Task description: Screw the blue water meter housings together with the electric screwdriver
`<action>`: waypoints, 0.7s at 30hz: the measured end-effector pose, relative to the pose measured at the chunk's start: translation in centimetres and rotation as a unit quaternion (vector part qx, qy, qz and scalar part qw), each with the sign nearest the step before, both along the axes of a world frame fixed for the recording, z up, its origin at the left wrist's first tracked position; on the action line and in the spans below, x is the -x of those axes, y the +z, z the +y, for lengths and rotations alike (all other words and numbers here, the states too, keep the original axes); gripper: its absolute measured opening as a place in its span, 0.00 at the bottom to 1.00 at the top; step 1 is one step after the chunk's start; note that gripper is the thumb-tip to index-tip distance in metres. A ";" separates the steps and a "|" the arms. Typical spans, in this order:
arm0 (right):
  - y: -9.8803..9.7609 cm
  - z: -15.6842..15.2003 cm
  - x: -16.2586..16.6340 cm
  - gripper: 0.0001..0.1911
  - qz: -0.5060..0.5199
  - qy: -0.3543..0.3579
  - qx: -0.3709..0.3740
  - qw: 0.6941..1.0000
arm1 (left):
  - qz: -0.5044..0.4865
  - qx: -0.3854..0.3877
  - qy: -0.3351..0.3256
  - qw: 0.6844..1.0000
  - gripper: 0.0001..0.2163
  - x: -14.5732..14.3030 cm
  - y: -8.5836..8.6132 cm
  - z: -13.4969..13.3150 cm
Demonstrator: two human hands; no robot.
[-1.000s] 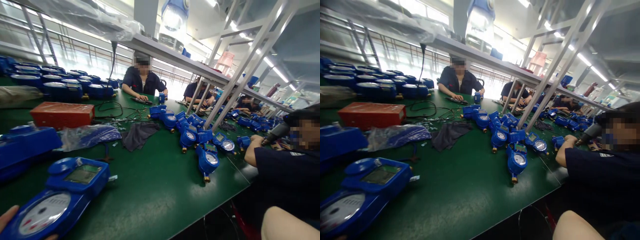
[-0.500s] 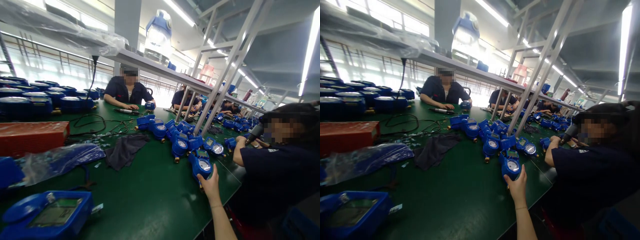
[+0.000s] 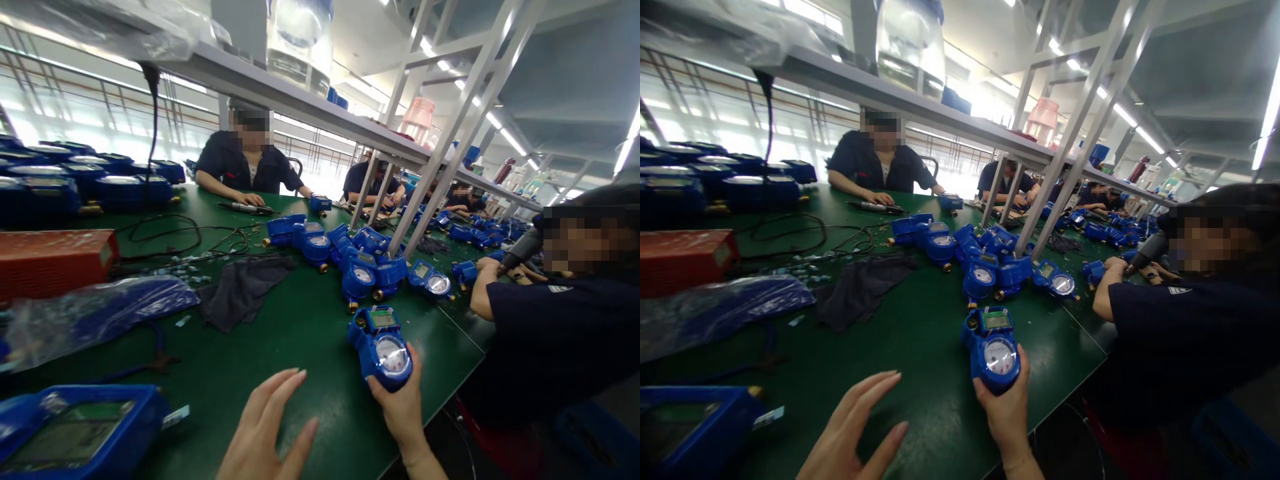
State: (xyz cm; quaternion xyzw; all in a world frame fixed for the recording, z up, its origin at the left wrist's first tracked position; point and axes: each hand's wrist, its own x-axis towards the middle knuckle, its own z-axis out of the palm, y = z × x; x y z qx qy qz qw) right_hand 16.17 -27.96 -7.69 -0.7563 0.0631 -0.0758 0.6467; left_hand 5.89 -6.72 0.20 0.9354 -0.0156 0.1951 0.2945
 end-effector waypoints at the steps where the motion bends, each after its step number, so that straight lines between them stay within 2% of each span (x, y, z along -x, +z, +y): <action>1: 0.1 1.0 1.8 0.53 0.012 0.010 -0.001 1.000 | 0.013 0.009 -0.008 1.000 0.21 -1.3 0.4 -0.3; 5: 0.3 5.3 8.9 0.59 0.074 0.042 -0.007 0.996 | 0.099 0.055 -0.028 0.993 0.31 -4.6 1.9 0.0; 7: 0.4 6.4 11.6 0.62 0.103 0.065 -0.016 0.992 | 0.139 0.087 -0.075 0.984 0.30 -4.5 2.5 1.0; 9: 0.6 6.1 12.8 0.59 0.068 0.133 -0.053 0.987 | 0.150 0.117 -0.111 0.975 0.26 -3.7 2.7 2.2; 11: 1.1 4.9 12.0 0.50 -0.014 0.236 -0.114 0.965 | 0.143 0.133 -0.122 0.973 0.25 -2.8 2.8 3.1; 12: 1.4 4.2 10.9 0.45 -0.040 0.296 -0.146 0.943 | 0.140 0.136 -0.124 0.973 0.25 -2.4 2.8 3.4; 13: 1.8 3.6 9.5 0.42 -0.043 0.310 -0.155 0.937 | 0.138 0.140 -0.127 0.972 0.25 -2.2 2.7 3.6; 15: 2.8 2.7 6.1 0.43 -0.039 0.331 -0.160 0.929 | 0.136 0.147 -0.137 0.970 0.25 -2.1 2.6 3.7; 18: 4.2 2.7 1.6 0.46 -0.016 0.423 -0.163 0.891 | 0.130 0.155 -0.132 0.970 0.25 -2.3 2.5 3.2; 21: 4.9 3.5 -0.8 0.45 0.008 0.492 -0.152 0.857 | 0.125 0.162 -0.110 0.973 0.25 -2.3 2.3 2.7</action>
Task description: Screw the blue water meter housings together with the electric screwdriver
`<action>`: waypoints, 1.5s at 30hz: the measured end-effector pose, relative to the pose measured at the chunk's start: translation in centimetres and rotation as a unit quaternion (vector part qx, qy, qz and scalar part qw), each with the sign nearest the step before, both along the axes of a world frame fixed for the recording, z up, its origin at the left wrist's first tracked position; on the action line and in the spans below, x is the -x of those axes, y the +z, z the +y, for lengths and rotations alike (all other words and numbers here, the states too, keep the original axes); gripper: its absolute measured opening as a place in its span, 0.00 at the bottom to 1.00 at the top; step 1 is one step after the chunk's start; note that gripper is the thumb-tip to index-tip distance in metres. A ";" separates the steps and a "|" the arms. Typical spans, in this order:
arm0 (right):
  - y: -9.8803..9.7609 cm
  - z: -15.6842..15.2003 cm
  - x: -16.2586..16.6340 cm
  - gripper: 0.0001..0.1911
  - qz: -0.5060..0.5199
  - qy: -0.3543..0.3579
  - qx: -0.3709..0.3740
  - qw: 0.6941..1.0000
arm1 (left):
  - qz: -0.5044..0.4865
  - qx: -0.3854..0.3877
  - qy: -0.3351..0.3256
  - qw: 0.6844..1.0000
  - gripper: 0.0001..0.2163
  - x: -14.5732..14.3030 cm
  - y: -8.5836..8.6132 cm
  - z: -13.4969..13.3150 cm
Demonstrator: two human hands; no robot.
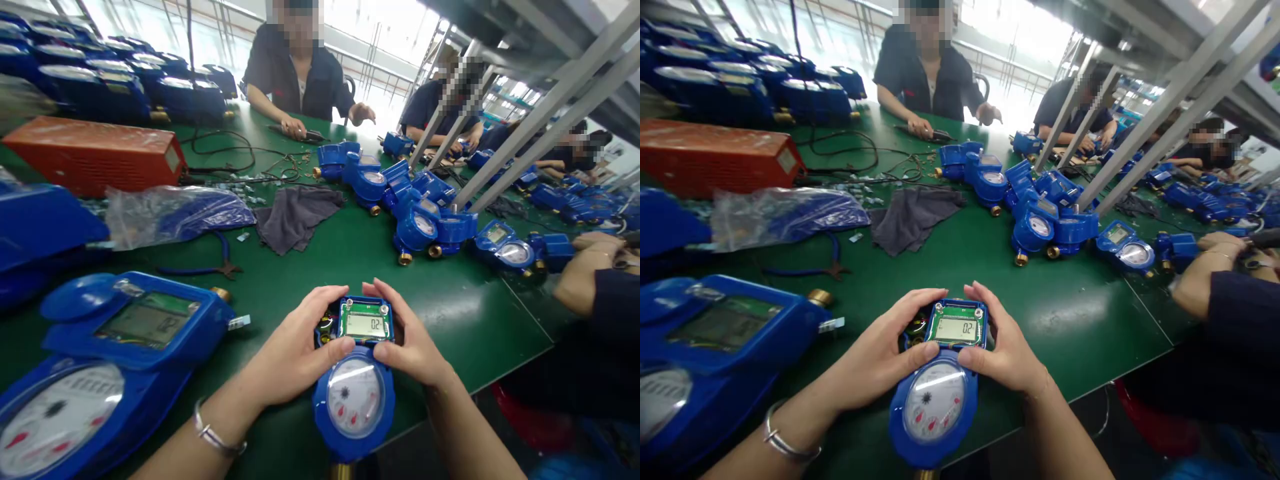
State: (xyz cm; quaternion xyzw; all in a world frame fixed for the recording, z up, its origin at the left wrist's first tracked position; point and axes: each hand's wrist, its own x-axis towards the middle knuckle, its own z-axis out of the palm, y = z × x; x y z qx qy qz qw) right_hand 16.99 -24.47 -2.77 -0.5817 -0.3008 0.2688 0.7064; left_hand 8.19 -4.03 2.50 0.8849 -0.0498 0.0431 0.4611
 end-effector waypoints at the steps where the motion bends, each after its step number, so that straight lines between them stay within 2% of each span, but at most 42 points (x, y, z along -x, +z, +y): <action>1: 0.1 0.2 -0.3 0.43 0.000 0.012 0.002 1.000 | -0.001 0.002 0.007 1.000 0.25 0.1 -0.1 -0.1; 3: 0.1 0.6 -0.5 0.38 -0.005 0.015 -0.001 1.000 | -0.011 0.009 0.020 1.000 0.23 0.3 -0.4 -0.4; 7: -0.1 1.0 -0.1 0.32 -0.025 -0.021 -0.032 0.999 | -0.047 0.038 0.035 0.998 0.19 0.6 -1.0 -0.9; 17: 0.0 1.7 0.4 0.27 -0.066 -0.064 -0.051 0.994 | -0.075 0.070 0.042 0.994 0.17 0.4 -1.2 -1.6; 21: -0.2 1.2 0.6 0.26 -0.077 -0.060 -0.023 0.995 | -0.095 0.044 0.038 0.994 0.18 0.5 -1.6 -1.9; 24: 0.7 0.4 0.8 0.23 -0.092 -0.079 0.044 0.992 | -0.110 0.011 0.038 0.993 0.24 0.9 -2.4 -2.2; 26: 2.0 -0.2 1.1 0.19 -0.143 -0.108 0.108 0.978 | -0.133 -0.008 0.051 0.990 0.32 1.3 -3.2 -2.6; 28: 3.7 -0.3 1.7 0.18 -0.231 -0.127 0.174 0.949 | -0.174 -0.009 0.067 0.982 0.39 1.7 -4.0 -3.1; 31: 5.7 0.3 2.7 0.21 -0.351 -0.108 0.253 0.895 | -0.194 0.023 0.100 0.976 0.50 2.0 -4.9 -3.7; 33: 6.2 0.9 3.3 0.26 -0.414 -0.098 0.283 0.859 | -0.177 0.046 0.120 0.976 0.53 1.9 -5.1 -3.9; 36: 6.1 1.4 3.7 0.32 -0.500 -0.109 0.301 0.805 | -0.189 0.038 0.110 0.975 0.47 1.3 -4.6 -4.0; 38: 5.9 1.3 3.7 0.33 -0.531 -0.106 0.305 0.783 | -0.226 0.025 0.100 0.969 0.42 0.8 -4.1 -4.0; 41: 5.9 1.0 3.4 0.30 -0.527 -0.094 0.305 0.788 | -0.277 0.035 0.116 0.953 0.35 0.1 -3.8 -4.2; 45: 5.9 0.8 3.4 0.21 -0.502 -0.114 0.304 0.802 | -0.322 0.032 0.140 0.936 0.23 -0.4 -4.3 -4.8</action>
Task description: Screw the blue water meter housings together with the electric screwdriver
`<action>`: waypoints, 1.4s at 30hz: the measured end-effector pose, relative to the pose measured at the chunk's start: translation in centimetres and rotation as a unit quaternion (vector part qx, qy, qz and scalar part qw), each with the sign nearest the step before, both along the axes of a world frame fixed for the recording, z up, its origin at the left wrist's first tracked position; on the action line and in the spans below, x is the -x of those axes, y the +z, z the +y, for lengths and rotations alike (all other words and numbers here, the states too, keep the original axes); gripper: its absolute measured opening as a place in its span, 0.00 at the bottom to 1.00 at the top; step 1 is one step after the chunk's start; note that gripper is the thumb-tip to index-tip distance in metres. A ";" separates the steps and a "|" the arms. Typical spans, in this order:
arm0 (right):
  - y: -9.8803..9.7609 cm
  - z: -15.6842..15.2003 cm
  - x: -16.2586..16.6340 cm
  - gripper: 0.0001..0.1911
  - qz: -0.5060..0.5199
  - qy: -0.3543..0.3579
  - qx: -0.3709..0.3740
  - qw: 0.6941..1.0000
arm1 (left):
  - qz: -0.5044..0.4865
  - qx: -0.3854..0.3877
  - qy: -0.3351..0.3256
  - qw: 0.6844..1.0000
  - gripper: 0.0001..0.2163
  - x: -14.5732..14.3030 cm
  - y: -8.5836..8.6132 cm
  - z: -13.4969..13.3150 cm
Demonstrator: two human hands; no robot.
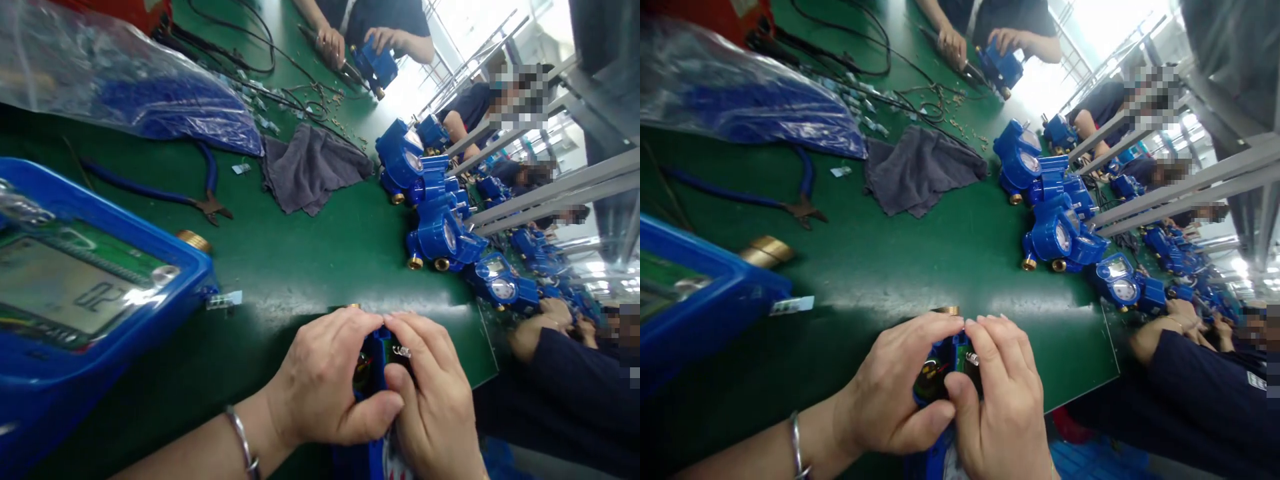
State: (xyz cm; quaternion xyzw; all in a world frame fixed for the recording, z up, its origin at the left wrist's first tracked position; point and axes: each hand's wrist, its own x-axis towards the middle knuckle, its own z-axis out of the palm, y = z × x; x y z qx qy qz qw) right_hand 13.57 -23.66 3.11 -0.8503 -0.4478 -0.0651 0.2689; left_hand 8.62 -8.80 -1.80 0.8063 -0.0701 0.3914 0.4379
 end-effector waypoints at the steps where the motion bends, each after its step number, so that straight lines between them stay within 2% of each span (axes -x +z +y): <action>1: 0.0 0.0 0.0 0.19 0.001 -0.005 -0.004 1.000 | -0.003 -0.002 0.006 1.000 0.22 -0.1 -0.2 -0.1; 6: -0.3 -0.2 -0.2 0.15 0.004 -0.007 -0.017 1.000 | 0.001 0.002 0.011 1.000 0.20 0.0 -0.3 -0.2; 10: -0.5 -0.6 0.0 0.16 0.005 -0.003 -0.011 1.000 | -0.005 -0.016 -0.004 1.000 0.22 0.4 0.5 0.1; 15: -0.4 -1.4 0.4 0.19 0.009 -0.015 0.015 1.000 | 0.049 -0.035 -0.037 0.998 0.21 0.4 1.4 0.4; 21: 0.1 -0.5 0.0 0.15 0.013 -0.048 -0.013 0.999 | 0.071 -0.014 -0.024 0.997 0.22 0.6 0.6 -0.1; 29: 1.0 0.2 -0.4 0.13 0.034 -0.006 -0.005 0.999 | 0.089 -0.020 -0.029 0.995 0.24 1.3 0.4 0.0; 33: 1.0 0.4 0.1 0.20 0.042 -0.040 -0.009 0.998 | 0.078 0.002 -0.057 0.995 0.23 0.8 0.4 0.6; 36: 0.9 0.2 0.3 0.26 0.091 -0.065 -0.013 0.994 | 0.075 0.023 -0.092 0.993 0.21 0.3 0.6 1.3; 40: 0.9 -0.5 0.2 0.33 0.156 -0.048 0.022 0.986 | 0.085 0.028 -0.111 0.990 0.16 0.1 0.6 1.6; 42: 0.9 -0.8 -0.1 0.33 0.173 -0.037 0.036 0.984 | 0.083 0.033 -0.110 0.990 0.17 0.1 0.5 1.6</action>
